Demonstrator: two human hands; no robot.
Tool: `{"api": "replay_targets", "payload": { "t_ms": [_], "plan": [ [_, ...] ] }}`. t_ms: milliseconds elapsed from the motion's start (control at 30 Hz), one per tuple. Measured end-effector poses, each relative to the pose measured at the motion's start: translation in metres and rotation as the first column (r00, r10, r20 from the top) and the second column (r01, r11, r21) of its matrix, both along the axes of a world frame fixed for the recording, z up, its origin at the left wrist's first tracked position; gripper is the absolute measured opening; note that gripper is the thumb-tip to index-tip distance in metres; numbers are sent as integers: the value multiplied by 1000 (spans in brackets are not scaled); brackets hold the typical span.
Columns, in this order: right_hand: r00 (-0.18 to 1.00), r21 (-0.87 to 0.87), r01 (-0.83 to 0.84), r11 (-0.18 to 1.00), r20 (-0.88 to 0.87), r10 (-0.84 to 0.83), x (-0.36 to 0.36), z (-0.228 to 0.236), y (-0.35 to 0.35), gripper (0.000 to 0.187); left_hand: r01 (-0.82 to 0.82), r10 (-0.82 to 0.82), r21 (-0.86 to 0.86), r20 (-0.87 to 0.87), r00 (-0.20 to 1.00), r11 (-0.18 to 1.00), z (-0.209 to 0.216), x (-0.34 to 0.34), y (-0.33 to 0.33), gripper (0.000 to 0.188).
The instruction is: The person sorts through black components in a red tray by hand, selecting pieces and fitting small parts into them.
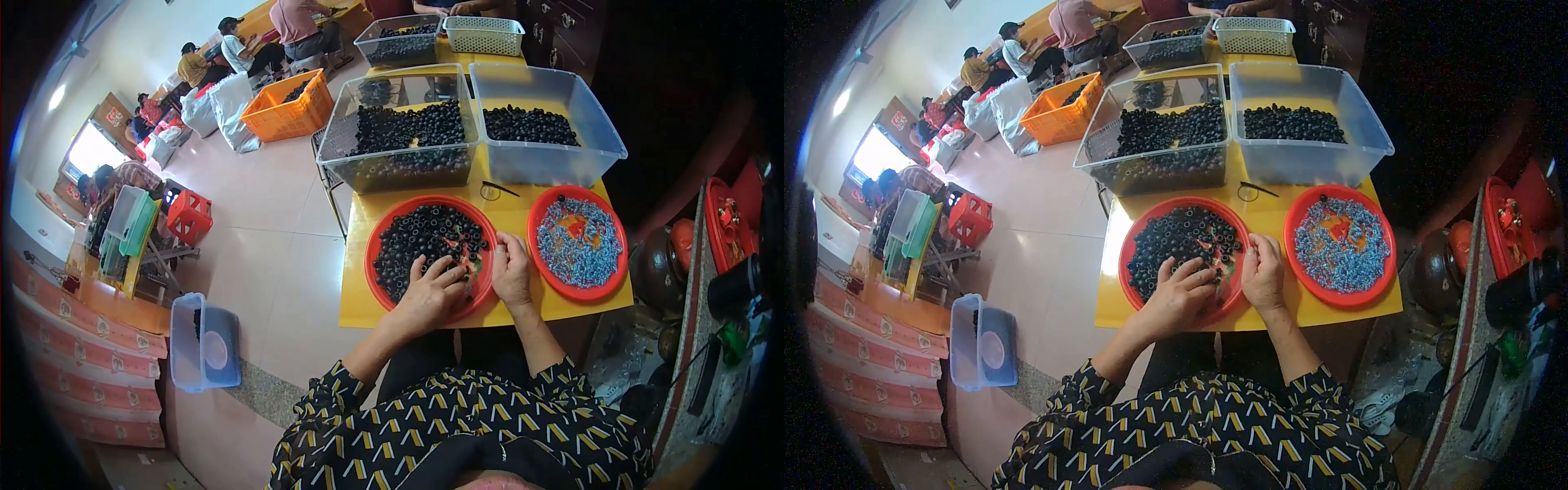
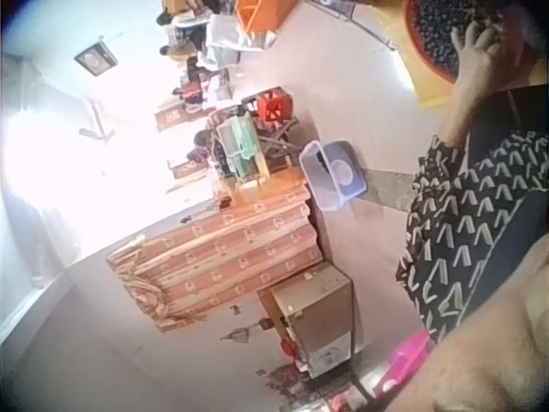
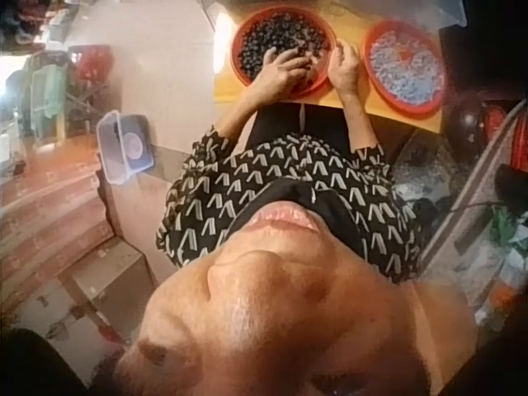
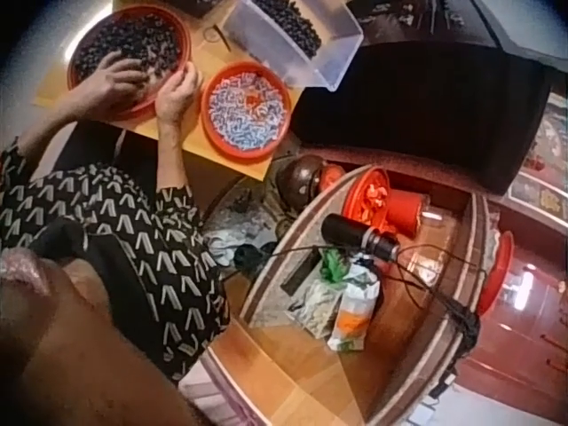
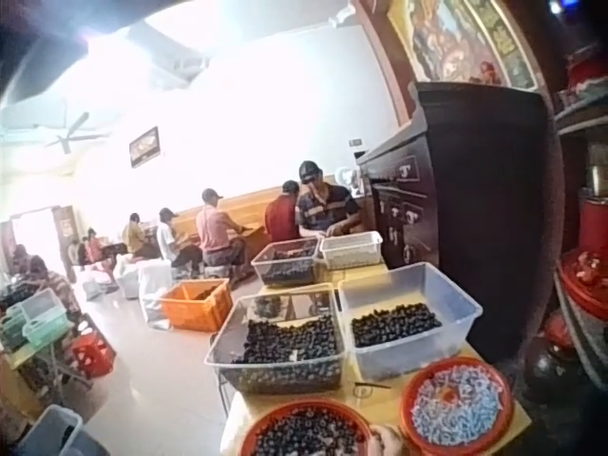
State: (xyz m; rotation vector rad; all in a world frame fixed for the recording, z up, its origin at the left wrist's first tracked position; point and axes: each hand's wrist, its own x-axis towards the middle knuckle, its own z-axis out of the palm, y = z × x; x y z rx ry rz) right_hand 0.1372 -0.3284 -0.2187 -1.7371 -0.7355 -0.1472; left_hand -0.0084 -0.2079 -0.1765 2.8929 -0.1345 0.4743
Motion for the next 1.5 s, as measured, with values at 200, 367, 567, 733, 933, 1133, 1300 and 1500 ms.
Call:
{"api": "replay_targets", "payload": {
  "t_ms": [200,367,567,733,933,1133,1300,1500],
  "plan": [
    [998,-5,22,1000,65,-22,-4,1,-4,21,1,-1,-91,4,1000,996,-6,-12,-9,25],
    [886,-149,157,976,457,-72,27,34,-50,18,-30,36,-93,65,997,995,-20,-7,-9,23],
    [883,-408,389,826,421,-208,87,47,-120,23,-2,0,-29,-84,996,1000,1,2,-2,25],
    [897,-507,399,764,388,-211,87,31,-148,24,-40,40,-41,-5,999,998,-9,10,-6,14],
    [923,-524,278,805,377,-74,78,34,-140,30,-49,56,-96,71,996,994,-19,2,-8,14],
    [913,-741,143,656,355,202,98,38,-106,41,-53,62,-123,71,996,991,-16,0,-9,19],
    [933,-812,75,579,263,247,112,46,-94,38,12,-11,-61,26,1000,998,-5,17,-11,27],
    [895,-756,164,634,384,226,108,34,-82,27,57,-57,7,-17,998,998,-1,39,-5,36]
  ]
}}
